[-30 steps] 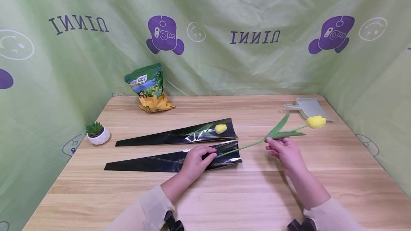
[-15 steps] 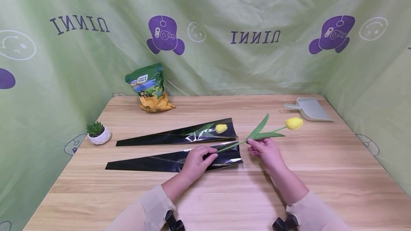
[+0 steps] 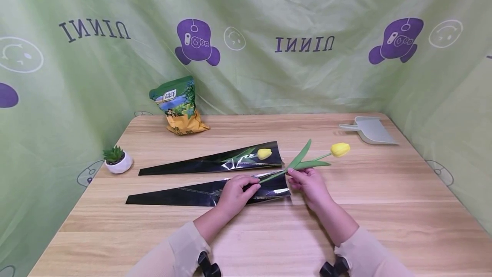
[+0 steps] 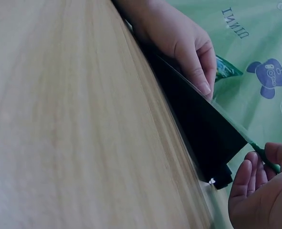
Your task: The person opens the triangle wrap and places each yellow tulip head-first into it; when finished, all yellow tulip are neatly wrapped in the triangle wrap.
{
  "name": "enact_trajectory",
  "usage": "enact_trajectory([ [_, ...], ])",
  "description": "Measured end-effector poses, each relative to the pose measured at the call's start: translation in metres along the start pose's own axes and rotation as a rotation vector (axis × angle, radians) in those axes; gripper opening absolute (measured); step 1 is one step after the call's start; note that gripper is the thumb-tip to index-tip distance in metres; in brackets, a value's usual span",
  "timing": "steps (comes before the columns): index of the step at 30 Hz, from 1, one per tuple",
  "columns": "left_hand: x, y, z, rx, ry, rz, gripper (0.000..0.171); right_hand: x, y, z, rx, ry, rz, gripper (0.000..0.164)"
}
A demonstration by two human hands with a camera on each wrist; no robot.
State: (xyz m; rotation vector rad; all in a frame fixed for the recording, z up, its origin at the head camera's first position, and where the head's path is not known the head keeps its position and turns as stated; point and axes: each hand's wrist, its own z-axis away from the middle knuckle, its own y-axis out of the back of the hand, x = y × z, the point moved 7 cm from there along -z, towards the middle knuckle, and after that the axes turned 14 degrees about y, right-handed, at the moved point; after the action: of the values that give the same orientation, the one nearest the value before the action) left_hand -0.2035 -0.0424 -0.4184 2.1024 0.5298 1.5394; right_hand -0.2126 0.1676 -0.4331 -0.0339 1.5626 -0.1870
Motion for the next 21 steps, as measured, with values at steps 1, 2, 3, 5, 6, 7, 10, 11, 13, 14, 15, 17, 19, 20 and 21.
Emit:
enact_trajectory([
  [1, 0.0, 0.0, 0.0, 0.002, -0.002, 0.001, 0.014, 0.0, 0.0, 0.0, 0.003, 0.0, -0.002, 0.008],
  [2, 0.0, 0.0, 0.0, 0.005, -0.006, 0.002, 0.014, 0.0, -0.001, 0.0, -0.002, -0.001, -0.003, 0.008],
  [3, 0.0, 0.001, 0.0, 0.008, -0.008, 0.004, 0.014, 0.0, -0.002, 0.0, -0.004, -0.002, -0.004, 0.008],
  [5, 0.001, 0.001, 0.0, 0.014, -0.012, 0.01, 0.013, 0.0, -0.004, 0.001, -0.015, -0.003, -0.006, 0.008],
  [6, 0.001, 0.001, 0.0, 0.016, -0.011, 0.011, 0.013, 0.0, -0.006, 0.001, -0.02, -0.003, -0.005, 0.008],
  [7, 0.001, 0.002, 0.0, 0.017, -0.009, 0.012, 0.013, 0.0, -0.007, 0.002, -0.024, -0.002, -0.005, 0.008],
  [10, 0.001, 0.002, 0.0, 0.015, 0.001, 0.014, 0.014, 0.001, -0.011, 0.002, -0.039, -0.006, -0.008, 0.009],
  [11, 0.001, 0.002, 0.0, 0.013, 0.006, 0.013, 0.014, 0.001, -0.011, 0.002, -0.04, -0.008, -0.01, 0.009],
  [13, 0.001, 0.002, 0.0, 0.009, 0.014, 0.011, 0.014, 0.003, -0.013, 0.002, -0.05, -0.011, -0.013, 0.009],
  [14, 0.001, 0.002, 0.0, 0.006, 0.016, 0.014, 0.015, 0.003, -0.014, 0.002, -0.055, -0.013, -0.013, 0.009],
  [15, 0.001, 0.001, 0.0, 0.005, 0.019, 0.011, 0.015, 0.004, -0.015, 0.002, -0.053, -0.013, -0.014, 0.009],
  [17, 0.001, 0.001, 0.0, 0.004, 0.022, 0.01, 0.016, 0.004, -0.015, 0.002, -0.049, -0.01, -0.014, 0.008],
  [19, 0.001, 0.0, -0.001, 0.003, 0.02, 0.003, 0.016, 0.005, -0.015, 0.001, -0.046, -0.011, -0.014, 0.009],
  [20, 0.001, 0.0, -0.001, 0.001, 0.019, 0.0, 0.015, 0.005, -0.015, 0.002, -0.044, -0.01, -0.013, 0.009],
  [21, 0.0, 0.0, -0.001, 0.0, 0.018, -0.004, 0.015, 0.005, -0.015, 0.001, -0.043, -0.01, -0.013, 0.009],
])
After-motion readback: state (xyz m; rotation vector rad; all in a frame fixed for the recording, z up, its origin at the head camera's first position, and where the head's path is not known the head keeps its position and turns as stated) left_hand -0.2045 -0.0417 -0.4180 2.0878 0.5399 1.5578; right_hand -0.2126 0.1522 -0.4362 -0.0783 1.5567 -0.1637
